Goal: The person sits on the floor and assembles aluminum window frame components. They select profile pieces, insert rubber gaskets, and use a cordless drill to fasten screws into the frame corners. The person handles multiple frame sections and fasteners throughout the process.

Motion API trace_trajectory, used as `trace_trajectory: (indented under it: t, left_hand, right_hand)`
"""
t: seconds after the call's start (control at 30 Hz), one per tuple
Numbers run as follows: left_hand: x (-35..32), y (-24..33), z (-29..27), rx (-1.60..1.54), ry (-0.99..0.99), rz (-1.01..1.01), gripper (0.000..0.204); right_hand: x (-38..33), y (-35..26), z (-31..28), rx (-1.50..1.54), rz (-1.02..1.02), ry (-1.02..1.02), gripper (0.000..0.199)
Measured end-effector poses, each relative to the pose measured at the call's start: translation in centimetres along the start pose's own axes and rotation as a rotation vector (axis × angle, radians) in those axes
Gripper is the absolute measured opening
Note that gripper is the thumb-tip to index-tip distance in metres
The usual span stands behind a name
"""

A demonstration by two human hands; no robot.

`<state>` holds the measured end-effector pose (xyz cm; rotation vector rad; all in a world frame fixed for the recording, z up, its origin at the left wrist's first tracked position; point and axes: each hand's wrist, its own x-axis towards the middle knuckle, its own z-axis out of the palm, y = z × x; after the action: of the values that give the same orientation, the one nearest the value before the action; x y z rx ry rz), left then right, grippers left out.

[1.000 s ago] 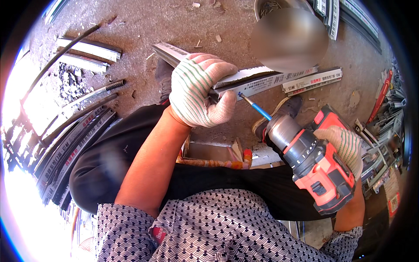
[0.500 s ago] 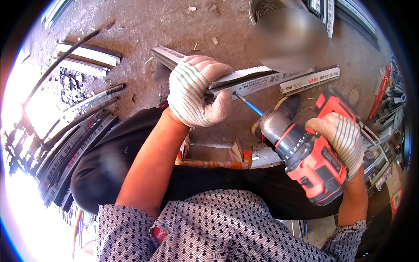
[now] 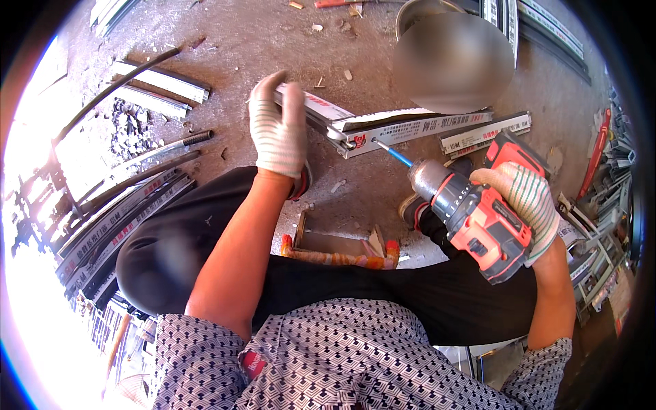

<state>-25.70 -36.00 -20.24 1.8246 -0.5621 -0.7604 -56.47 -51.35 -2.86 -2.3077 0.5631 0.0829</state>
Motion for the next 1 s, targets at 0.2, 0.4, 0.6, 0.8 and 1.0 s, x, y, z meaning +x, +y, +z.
trace_trajectory:
  t: [0.2, 0.4, 0.6, 0.8, 1.0]
  left_hand:
    - [2.2, -4.4, -0.1, -0.311, 0.141, -0.766, 0.052]
    - [2.0, -3.8, 1.5, -0.736, 0.091, -0.996, 0.041]
    - [3.5, -2.9, 1.2, -0.740, -0.018, -0.879, 0.036]
    - [4.5, -2.0, 1.7, -0.666, -0.025, -0.909, 0.031]
    - [4.7, 0.0, 1.7, -0.465, -0.048, -0.840, 0.030]
  right_hand:
    - [-0.6, -0.7, 0.5, -0.027, 0.002, 0.020, 0.044]
    - [-2.3, -1.8, 1.1, -0.117, 0.038, -0.067, 0.043]
    - [-4.4, -3.3, 1.6, -0.128, 0.121, -0.109, 0.043]
    - [-7.0, -3.1, 6.1, -0.146, 0.081, 0.186, 0.041]
    - [-8.8, -4.5, 10.0, -0.184, 0.115, 0.234, 0.041]
